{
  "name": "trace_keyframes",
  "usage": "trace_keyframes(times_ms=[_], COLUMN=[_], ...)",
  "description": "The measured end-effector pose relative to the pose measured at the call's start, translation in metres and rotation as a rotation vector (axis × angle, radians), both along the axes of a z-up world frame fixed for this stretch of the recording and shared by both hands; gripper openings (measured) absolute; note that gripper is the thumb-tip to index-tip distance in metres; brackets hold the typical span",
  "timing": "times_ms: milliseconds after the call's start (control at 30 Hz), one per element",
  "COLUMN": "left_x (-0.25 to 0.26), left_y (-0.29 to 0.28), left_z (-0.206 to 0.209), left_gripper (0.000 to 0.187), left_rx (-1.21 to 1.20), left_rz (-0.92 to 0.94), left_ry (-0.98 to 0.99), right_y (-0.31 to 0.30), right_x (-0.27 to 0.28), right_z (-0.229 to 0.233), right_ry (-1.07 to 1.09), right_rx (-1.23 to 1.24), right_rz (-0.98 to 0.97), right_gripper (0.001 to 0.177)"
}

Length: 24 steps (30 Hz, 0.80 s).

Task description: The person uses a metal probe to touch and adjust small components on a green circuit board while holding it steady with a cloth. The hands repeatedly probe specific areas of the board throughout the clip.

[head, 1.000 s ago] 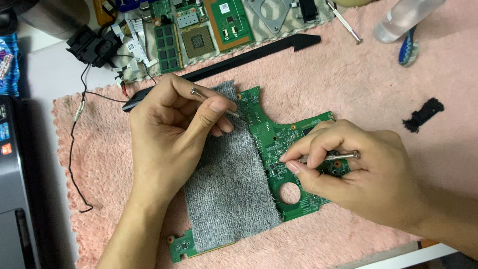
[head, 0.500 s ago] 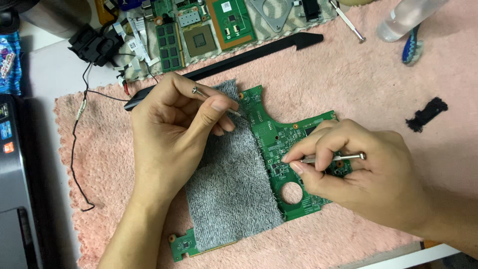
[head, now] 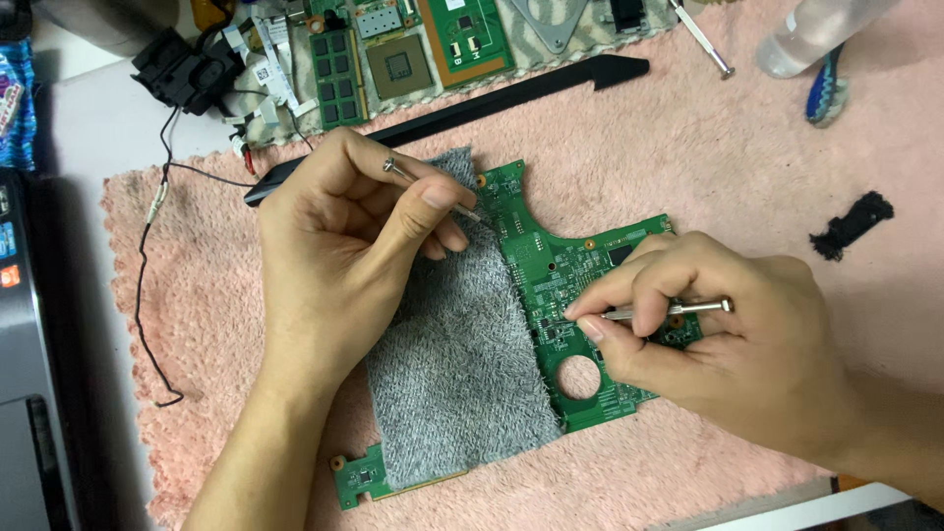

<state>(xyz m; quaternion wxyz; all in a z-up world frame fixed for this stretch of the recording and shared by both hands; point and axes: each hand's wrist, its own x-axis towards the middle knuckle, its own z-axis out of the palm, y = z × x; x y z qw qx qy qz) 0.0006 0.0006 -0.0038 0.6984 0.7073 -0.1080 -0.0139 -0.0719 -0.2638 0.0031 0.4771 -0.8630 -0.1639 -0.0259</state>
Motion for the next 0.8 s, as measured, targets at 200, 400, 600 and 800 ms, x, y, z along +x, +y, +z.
trace_keyframes(times_ms=[200,400,600,800], left_x=[0.001,0.001,0.004,0.003], left_y=[0.000,0.001,0.000,-0.001], left_z=[-0.002,-0.003,-0.008,-0.004], left_gripper=[0.020,0.021,0.027,0.027], left_rx=[-0.016,-0.074,-0.148,-0.129], left_rz=[-0.007,-0.015,-0.047,-0.030], left_ry=[0.013,0.019,0.001,0.011], right_y=[0.000,0.001,0.006,0.006], right_x=[0.001,0.002,-0.001,0.000], right_z=[0.003,0.002,0.004,0.008], right_ry=[0.005,-0.046,-0.015,-0.015], right_rx=[-0.029,-0.006,-0.028,-0.073], right_rz=[0.020,0.049,-0.023,0.016], right_gripper=[0.037,0.037,0.040,0.039])
